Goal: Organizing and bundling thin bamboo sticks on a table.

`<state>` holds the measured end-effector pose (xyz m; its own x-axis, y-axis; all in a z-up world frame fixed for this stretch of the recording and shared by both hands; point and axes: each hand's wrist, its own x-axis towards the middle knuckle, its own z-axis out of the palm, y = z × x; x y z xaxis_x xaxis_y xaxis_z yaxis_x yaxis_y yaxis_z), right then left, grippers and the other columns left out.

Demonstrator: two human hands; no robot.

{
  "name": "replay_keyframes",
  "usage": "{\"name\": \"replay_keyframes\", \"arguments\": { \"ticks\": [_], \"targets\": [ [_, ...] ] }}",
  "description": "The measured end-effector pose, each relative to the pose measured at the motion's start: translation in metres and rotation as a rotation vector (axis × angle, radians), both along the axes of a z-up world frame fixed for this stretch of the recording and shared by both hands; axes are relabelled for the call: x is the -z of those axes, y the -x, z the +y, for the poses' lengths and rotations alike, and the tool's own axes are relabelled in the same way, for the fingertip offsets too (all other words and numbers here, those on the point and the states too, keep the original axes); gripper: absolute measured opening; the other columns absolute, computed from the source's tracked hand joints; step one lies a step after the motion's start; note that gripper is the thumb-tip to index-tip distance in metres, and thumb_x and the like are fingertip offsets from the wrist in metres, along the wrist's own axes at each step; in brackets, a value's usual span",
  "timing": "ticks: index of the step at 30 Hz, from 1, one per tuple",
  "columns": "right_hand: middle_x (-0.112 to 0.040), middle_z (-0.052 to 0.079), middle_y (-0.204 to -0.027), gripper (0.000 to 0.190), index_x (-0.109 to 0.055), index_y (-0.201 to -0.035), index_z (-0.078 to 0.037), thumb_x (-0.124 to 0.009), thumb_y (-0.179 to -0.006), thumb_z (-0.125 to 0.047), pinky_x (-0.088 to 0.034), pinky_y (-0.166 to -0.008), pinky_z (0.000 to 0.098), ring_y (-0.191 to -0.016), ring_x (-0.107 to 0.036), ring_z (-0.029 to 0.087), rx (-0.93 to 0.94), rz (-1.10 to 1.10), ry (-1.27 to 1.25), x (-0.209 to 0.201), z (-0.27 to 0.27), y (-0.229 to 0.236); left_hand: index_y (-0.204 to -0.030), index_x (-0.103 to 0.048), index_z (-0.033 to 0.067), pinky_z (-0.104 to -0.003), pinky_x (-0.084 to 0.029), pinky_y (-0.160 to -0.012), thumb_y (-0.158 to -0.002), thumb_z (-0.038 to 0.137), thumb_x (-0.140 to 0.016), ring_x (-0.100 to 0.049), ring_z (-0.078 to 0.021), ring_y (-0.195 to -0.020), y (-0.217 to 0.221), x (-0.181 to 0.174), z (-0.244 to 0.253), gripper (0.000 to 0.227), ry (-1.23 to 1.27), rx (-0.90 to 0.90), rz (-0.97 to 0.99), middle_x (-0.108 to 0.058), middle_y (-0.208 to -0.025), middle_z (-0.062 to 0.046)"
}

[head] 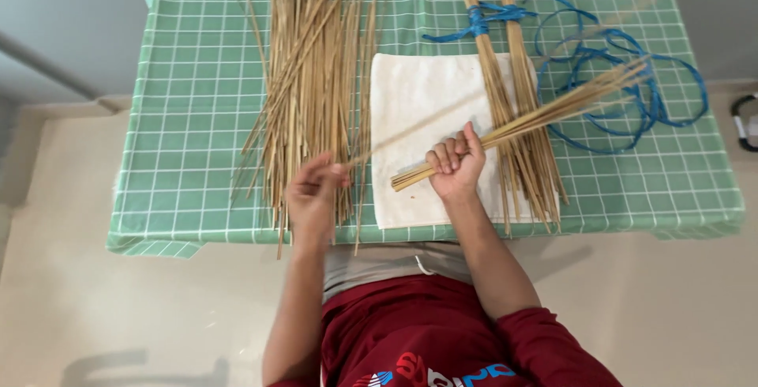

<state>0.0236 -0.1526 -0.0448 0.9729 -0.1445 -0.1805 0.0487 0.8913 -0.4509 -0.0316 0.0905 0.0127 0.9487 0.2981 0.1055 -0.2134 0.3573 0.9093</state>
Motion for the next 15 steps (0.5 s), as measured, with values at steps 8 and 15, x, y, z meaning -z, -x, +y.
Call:
{"name": "replay_keyframes", "arguments": {
  "ticks": [8, 15],
  "targets": [
    [-0.029, -0.003, -0.040, 0.057, -0.048, -0.060, -0.019, -0.048, -0.105, -0.052, -0.031, -0.039, 0.0243, -0.034, -0.031, 0.012, -0.040, -0.064, 0.004, -0.032, -0.001, 0.014, -0.109, -0.079, 0.0084, -0.022, -0.055, -0.074, -0.085, 0.001, -0.082, -0.061, -0.0046, -0.069, 0.000, 0.012, -0.067, 0.025, -0.220, 0.143, 0.083, -0.078, -0.077, -0.006],
    [-0.032, -0.002, -0.045, 0.056, -0.053, -0.067, -0.015, -0.045, -0.106, -0.055, -0.034, -0.040, 0.0261, -0.038, -0.035, 0.013, -0.021, -0.078, 0.016, -0.016, -0.004, 0.013, -0.110, -0.078, 0.0072, -0.026, -0.061, -0.067, -0.085, 0.000, -0.082, -0.064, -0.0076, -0.064, -0.001, 0.008, -0.075, 0.026, -0.231, 0.174, 0.093, -0.078, -0.078, -0.007]
  ]
}}
